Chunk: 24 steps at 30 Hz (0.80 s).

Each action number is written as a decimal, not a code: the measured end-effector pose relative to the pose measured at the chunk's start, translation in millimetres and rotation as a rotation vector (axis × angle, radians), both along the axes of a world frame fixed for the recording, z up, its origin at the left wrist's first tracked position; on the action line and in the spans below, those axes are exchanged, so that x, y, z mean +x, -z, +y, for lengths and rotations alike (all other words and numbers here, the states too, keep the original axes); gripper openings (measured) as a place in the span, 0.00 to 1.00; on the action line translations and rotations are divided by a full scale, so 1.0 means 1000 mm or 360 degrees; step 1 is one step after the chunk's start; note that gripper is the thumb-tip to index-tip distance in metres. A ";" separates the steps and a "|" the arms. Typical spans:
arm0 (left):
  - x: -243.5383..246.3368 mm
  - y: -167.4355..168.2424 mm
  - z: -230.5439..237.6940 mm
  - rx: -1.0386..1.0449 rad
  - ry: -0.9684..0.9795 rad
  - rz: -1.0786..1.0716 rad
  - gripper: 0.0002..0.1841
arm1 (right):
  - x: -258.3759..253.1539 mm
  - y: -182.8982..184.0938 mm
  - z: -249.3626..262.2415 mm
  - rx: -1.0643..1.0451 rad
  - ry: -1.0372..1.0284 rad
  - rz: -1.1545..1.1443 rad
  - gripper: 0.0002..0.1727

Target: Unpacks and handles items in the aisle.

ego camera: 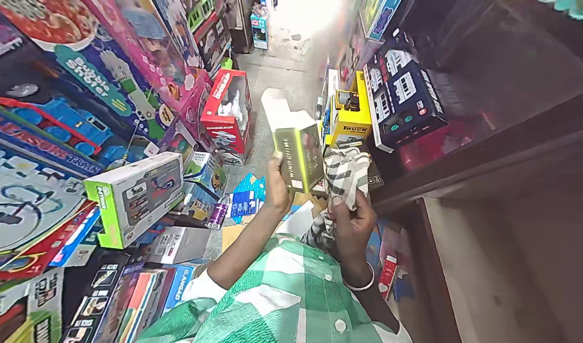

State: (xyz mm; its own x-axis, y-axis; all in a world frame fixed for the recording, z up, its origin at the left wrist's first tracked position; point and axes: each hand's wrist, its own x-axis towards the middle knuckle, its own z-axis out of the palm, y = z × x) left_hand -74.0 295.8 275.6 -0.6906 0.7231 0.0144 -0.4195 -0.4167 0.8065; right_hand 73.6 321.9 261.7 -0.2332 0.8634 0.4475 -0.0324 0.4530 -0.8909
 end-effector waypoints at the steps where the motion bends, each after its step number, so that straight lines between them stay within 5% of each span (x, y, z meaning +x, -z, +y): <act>1: 0.003 0.004 0.000 -0.0069 0.0010 0.0252 0.27 | -0.002 0.000 0.000 0.0004 0.0023 -0.0086 0.34; 3: 0.010 0.005 -0.002 -0.0160 0.0097 0.0592 0.47 | -0.007 -0.003 0.003 -0.0054 0.0045 -0.0158 0.53; 5: 0.015 0.005 -0.002 -0.0175 0.0174 0.0722 0.54 | -0.009 -0.007 0.016 -0.0315 -0.0021 0.0119 0.43; 8: 0.014 0.012 0.001 -0.0063 0.0255 0.0672 0.34 | -0.004 -0.007 0.034 -0.0724 -0.0223 0.0514 0.16; 12: 0.007 0.020 0.006 0.0062 0.0633 0.0028 0.21 | -0.007 -0.003 0.038 -0.0852 -0.0165 0.0501 0.10; 16: 0.009 0.021 0.011 -0.0222 0.0480 0.0237 0.34 | -0.011 0.008 0.034 -0.0125 0.0521 -0.0037 0.22; 20: 0.008 0.028 0.018 -0.0505 0.0135 0.1177 0.42 | -0.013 0.019 0.021 0.0650 0.0444 -0.0413 0.26; 24: 0.011 0.031 0.017 -0.0458 0.0057 0.1694 0.45 | -0.016 0.012 0.051 0.0766 0.0633 -0.0445 0.24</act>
